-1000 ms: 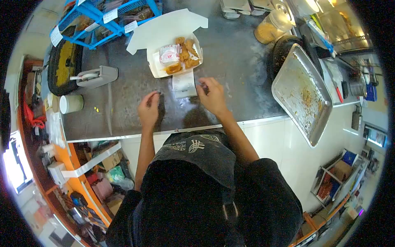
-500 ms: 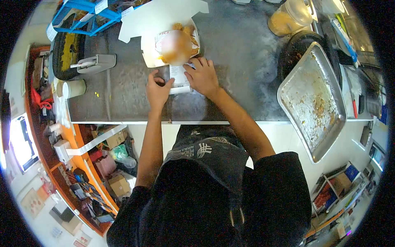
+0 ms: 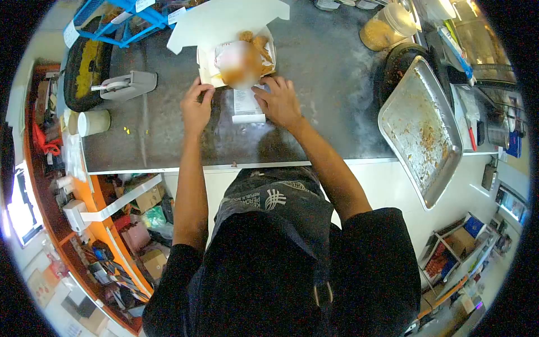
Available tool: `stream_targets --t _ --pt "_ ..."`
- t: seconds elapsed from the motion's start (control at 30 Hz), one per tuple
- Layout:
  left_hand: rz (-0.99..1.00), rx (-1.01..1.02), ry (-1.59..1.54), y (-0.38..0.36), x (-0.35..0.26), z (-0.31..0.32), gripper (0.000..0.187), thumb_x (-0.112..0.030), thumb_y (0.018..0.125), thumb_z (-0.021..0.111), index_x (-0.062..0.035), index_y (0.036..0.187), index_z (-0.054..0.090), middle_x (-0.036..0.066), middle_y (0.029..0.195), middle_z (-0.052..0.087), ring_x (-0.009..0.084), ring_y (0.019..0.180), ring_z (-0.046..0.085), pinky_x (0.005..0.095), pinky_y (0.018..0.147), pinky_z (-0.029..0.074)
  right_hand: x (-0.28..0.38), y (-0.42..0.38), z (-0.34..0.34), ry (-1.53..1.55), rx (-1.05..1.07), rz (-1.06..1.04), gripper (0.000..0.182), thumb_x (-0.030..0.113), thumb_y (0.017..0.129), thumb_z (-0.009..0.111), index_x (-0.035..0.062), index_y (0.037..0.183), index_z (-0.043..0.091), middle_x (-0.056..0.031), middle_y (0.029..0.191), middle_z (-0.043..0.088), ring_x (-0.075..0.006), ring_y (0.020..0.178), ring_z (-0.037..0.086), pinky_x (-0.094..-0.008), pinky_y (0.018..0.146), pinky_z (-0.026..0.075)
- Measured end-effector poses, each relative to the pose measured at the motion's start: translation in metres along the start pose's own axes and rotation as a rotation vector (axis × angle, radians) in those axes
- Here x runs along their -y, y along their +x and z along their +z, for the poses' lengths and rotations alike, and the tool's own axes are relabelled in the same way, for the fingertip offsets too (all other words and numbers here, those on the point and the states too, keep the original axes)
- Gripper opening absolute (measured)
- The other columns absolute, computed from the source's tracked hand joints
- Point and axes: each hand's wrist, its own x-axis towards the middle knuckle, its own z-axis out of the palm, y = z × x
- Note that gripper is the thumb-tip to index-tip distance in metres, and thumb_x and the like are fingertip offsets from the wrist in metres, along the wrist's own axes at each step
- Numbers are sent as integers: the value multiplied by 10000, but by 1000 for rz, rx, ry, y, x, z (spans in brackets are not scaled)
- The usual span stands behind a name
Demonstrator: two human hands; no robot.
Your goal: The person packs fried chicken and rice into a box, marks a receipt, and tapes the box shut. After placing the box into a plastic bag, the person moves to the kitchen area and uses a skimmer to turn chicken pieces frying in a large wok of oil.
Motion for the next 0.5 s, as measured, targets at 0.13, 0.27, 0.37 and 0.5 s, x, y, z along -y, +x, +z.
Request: stream_targets --t 0.13,0.27,0.37,0.5 --pt "-144 -207 10 -20 -39 -1 323 -158 709 748 -89 1001 631 97 997 588 287 900 545 367 798 440 2 2 0 40 -8 9 258 265 779 672 151 1008 694 -39 1025 578 -231 963 495 -388 771 372" --pt "164 252 237 -41 -35 2 422 -338 736 699 -132 1095 620 74 1156 556 289 1044 497 464 892 363 5 5 -3 48 -5 17 277 283 752 700 142 990 696 -50 1022 575 -241 969 492 -393 774 372" --pt "231 308 349 -51 -31 12 492 -426 753 646 -162 1165 597 62 1287 503 299 1144 449 551 946 291 9 4 -9 28 4 38 251 270 744 706 133 953 697 -69 1016 587 -247 959 515 -400 763 389" --pt "122 423 400 -48 -27 11 630 -450 710 646 -145 1252 541 84 1349 463 305 1222 403 565 965 275 62 49 -18 300 40 137 202 223 759 687 106 923 689 -118 964 635 -258 855 609 -409 719 458"
